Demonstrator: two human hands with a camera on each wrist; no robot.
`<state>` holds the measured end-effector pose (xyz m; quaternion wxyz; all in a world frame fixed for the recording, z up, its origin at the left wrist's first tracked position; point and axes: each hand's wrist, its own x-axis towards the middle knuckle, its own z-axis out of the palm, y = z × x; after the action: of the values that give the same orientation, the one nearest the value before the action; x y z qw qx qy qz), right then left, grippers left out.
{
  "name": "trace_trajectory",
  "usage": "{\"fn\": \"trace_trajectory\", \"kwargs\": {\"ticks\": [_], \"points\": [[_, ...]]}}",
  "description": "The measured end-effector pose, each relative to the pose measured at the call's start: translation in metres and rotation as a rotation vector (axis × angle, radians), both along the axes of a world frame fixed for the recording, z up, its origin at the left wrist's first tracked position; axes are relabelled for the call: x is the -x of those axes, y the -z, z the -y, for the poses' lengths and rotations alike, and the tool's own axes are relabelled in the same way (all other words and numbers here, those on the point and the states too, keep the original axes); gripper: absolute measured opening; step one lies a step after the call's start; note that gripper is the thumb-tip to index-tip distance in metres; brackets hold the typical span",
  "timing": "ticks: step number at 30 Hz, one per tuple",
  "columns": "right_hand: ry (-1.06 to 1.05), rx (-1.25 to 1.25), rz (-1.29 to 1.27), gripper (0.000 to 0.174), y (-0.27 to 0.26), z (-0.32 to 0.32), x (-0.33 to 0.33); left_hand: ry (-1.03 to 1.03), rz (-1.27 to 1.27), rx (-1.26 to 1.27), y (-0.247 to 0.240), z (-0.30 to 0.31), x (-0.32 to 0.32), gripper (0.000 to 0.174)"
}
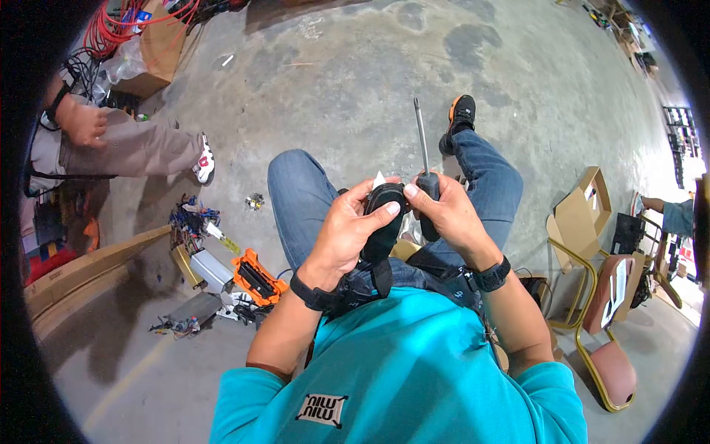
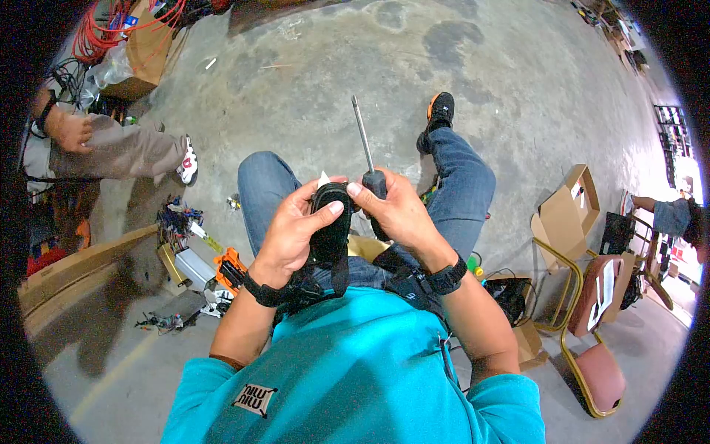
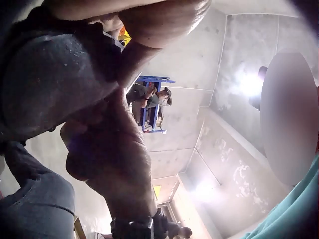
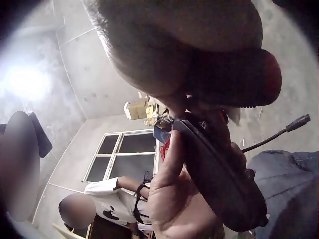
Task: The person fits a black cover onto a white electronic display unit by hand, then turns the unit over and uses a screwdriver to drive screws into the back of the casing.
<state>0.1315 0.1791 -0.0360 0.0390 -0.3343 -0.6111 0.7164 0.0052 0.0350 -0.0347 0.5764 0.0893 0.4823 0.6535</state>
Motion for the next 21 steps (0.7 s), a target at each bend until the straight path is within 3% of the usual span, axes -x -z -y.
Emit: {"fn": "trace_trajectory", "kwargs": {"ticks": [9,13,21], "points": [[0.008,0.005,0.022,0.030,-0.004,-0.003,-0.003,0.012,0.164,-0.024,0.006,-0.003,0.000,0.034],[-0.004,-0.080,0.093,0.026,-0.015,0.002,0.005,-0.010,0.159,-0.068,0.014,0.000,-0.003,0.034],[0.042,0.054,0.035,0.019,-0.005,-0.001,0.001,-0.055,0.001,-0.069,0.015,-0.004,-0.009,0.033]]}}
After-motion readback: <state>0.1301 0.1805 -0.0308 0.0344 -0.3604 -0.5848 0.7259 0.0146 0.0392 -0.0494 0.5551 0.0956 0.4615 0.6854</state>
